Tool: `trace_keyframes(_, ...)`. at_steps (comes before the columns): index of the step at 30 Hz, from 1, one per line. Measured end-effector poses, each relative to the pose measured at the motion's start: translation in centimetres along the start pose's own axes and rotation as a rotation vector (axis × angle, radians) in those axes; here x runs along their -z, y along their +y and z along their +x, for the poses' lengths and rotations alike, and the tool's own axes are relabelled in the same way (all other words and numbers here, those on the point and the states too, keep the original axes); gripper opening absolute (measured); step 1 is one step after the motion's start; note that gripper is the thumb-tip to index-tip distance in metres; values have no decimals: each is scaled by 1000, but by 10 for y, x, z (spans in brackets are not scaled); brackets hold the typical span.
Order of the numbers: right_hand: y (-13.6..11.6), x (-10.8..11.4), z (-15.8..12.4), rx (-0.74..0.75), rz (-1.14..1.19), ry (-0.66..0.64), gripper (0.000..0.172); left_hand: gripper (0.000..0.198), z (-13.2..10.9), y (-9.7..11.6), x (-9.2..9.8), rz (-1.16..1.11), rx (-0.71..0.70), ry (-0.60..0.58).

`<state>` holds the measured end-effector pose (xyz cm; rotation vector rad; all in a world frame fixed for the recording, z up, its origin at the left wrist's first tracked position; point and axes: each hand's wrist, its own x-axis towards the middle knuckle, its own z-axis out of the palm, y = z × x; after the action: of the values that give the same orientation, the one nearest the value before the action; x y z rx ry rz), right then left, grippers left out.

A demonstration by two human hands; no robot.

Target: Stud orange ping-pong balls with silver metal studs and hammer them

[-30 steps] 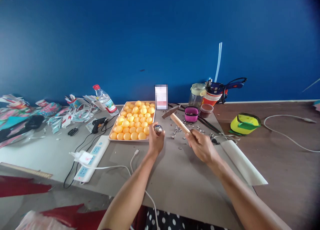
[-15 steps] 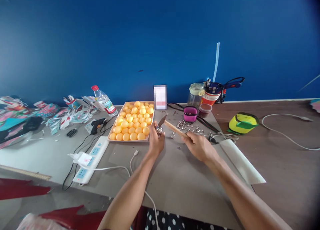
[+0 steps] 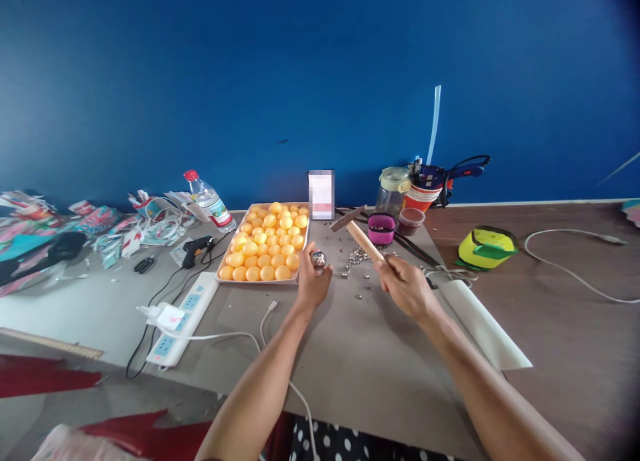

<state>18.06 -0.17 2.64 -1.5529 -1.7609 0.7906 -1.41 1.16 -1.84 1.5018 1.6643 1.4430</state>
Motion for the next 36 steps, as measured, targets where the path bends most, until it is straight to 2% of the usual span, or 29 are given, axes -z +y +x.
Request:
trace_keyframes(8, 3, -5, 0, 38, -26, -31, 37, 43, -1, 6, 3, -142, 43, -49)
trace_keyframes(14, 1, -4, -3, 67, -47, -8, 35, 41, 3, -3, 0, -124, 55, 37)
trace_keyframes(19, -3, -6, -4, 71, -213, -139, 30, 40, 1, -3, 3, -94, 49, 10)
trace_keyframes(21, -5, -5, -4, 59, -242, -124, 30, 39, 1, -2, 4, -65, 34, 5)
trace_keyframes(25, -4, -2, -4, 75, -121, -43, 33, 42, 2, -1, 3, 0, 14, 55)
trace_keyframes(30, 0, -5, -1, 61, -215, -126, 31, 46, 1, 1, 4, 32, 5, 5)
trace_keyframes(34, -1, -4, -2, 58, -96, -53, 34, 46, 0, 4, 4, 71, 10, 22)
trace_keyframes(36, -2, -4, -3, 80, -78, -59, 35, 46, 0, 5, 4, 79, 7, 21)
